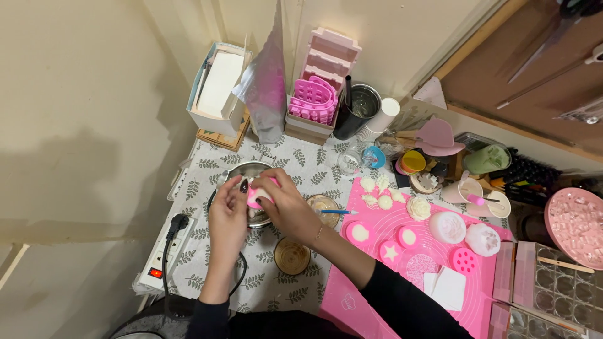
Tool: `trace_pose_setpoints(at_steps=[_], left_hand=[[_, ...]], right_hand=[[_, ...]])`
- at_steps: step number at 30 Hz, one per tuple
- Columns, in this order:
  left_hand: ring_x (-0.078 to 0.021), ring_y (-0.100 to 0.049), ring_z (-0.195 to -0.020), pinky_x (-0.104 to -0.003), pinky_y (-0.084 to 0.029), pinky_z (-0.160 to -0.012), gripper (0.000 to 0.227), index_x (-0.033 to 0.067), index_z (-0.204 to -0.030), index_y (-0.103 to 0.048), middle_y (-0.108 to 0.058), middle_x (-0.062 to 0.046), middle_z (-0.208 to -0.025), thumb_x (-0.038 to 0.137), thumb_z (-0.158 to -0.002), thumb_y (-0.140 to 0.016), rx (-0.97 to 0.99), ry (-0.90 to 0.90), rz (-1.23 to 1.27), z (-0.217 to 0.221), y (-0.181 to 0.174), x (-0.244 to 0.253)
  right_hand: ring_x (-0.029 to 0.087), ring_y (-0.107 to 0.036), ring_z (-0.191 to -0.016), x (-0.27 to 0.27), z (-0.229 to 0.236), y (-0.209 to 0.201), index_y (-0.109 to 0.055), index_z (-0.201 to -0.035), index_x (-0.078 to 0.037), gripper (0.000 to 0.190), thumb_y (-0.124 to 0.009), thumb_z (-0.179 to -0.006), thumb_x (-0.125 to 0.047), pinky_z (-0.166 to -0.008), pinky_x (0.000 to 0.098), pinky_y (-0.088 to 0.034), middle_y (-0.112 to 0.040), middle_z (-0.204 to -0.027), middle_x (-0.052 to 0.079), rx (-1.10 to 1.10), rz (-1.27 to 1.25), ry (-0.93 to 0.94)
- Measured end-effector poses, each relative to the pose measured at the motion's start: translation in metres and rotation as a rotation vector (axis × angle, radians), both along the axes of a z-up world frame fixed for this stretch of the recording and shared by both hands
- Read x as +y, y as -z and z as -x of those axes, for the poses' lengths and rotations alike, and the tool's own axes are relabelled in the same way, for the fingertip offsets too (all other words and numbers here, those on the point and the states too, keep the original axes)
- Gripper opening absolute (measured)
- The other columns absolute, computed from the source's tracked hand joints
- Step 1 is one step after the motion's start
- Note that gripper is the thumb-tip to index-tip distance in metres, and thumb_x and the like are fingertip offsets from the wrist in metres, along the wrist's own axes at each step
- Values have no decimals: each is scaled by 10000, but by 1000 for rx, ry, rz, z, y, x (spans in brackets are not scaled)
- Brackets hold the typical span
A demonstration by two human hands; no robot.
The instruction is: The person is molding decorative wax shapes using silicone molds and white wax.
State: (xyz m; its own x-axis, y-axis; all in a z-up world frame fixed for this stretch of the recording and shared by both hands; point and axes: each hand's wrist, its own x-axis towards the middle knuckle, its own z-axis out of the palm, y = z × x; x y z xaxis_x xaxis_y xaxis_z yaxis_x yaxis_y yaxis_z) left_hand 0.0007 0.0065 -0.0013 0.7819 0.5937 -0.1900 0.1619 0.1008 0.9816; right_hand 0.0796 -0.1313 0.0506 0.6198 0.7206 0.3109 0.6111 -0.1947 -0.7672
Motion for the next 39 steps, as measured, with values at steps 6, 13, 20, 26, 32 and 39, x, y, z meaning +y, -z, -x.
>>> trace_pose_setpoints(at_steps=[6,13,20,26,32,39], left_hand=[[-56,-588,-776,-211,-495,-686,357,-10,-1360,-592,-650,-7,-879,61,-1012,-554,-42,-38,-125,1,-12,9],[-84,-582,-740,-230,-483,-653,377,-2,-1358,-604,-640,-36,-851,36,-983,-580,18,-40,-146,1,-8,8],[-105,-654,-758,-257,-530,-667,364,6,-1339,-603,-717,-58,-912,44,-977,-579,57,-42,-152,2,-14,5],[-149,-702,-774,-295,-562,-709,345,37,-1325,-619,-751,-86,-949,82,-985,-580,128,-57,-255,3,-22,4],[-180,-710,-768,-324,-558,-694,336,62,-1326,-618,-753,-97,-959,113,-997,-579,157,-87,-295,3,-29,3],[-199,-718,-801,-339,-565,-711,325,51,-1317,-623,-749,-118,-978,102,-1000,-573,137,-117,-373,2,-28,5]], right_hand=[[363,-610,-1247,14,-2,8,-666,-1199,-78,299,-727,-908,-52,-1043,428,-528,-604,-1314,166,-86,-62,50],[369,-593,-1299,15,2,23,-694,-1147,-72,255,-758,-900,-66,-1084,427,-520,-625,-1331,169,-219,-87,90],[377,-584,-1229,17,3,13,-652,-1122,-55,204,-699,-924,-39,-1014,432,-519,-591,-1279,174,-128,4,50],[392,-539,-1275,21,-1,15,-617,-1105,-32,203,-676,-911,-17,-1023,448,-504,-547,-1316,187,-130,66,-10],[412,-515,-1296,18,-2,16,-589,-1106,-3,220,-658,-898,3,-1039,462,-490,-525,-1343,210,-129,72,-28],[373,-558,-1236,6,2,21,-562,-1134,4,222,-612,-920,35,-1040,442,-490,-550,-1291,202,-71,9,104]])
